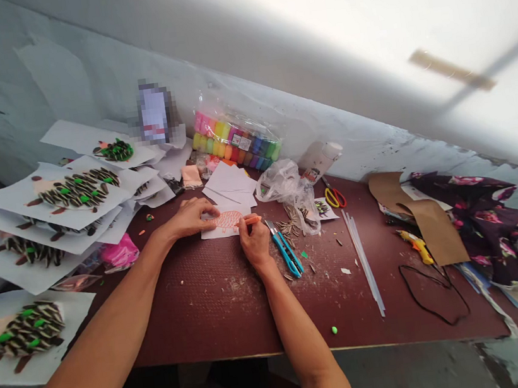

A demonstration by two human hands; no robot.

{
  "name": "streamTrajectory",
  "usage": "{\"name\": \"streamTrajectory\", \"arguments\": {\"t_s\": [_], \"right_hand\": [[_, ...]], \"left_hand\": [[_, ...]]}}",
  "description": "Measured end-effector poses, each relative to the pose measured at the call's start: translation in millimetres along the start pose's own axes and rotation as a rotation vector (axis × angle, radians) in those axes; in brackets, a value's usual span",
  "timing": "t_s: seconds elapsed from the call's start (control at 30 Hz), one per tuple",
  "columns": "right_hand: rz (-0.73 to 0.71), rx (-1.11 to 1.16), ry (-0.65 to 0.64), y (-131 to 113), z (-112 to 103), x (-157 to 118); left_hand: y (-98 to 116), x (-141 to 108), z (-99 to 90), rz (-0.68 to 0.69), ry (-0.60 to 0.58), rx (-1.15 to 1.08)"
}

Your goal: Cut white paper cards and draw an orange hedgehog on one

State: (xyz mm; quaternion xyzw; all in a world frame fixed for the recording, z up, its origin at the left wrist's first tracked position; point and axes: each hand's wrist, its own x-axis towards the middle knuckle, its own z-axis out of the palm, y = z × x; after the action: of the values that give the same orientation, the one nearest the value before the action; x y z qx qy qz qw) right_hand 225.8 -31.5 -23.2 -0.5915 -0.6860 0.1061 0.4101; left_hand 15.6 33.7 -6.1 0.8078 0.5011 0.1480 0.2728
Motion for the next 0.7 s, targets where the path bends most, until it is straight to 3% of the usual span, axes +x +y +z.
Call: {"name": "streamTrajectory", "arguments": {"t_s": [0.2, 0.7], "right_hand": [[0.08, -0.081, 0.097, 3.3, -0.4, 0.9], [0.021, -0.119, 0.035, 7.4, 3.1, 0.7]], "left_hand": [[-0.7, 0.4, 0.1, 0.009, 0.001, 0.011], [1.3, -0.3, -0.1, 0.0, 0.001, 0.012]]}}
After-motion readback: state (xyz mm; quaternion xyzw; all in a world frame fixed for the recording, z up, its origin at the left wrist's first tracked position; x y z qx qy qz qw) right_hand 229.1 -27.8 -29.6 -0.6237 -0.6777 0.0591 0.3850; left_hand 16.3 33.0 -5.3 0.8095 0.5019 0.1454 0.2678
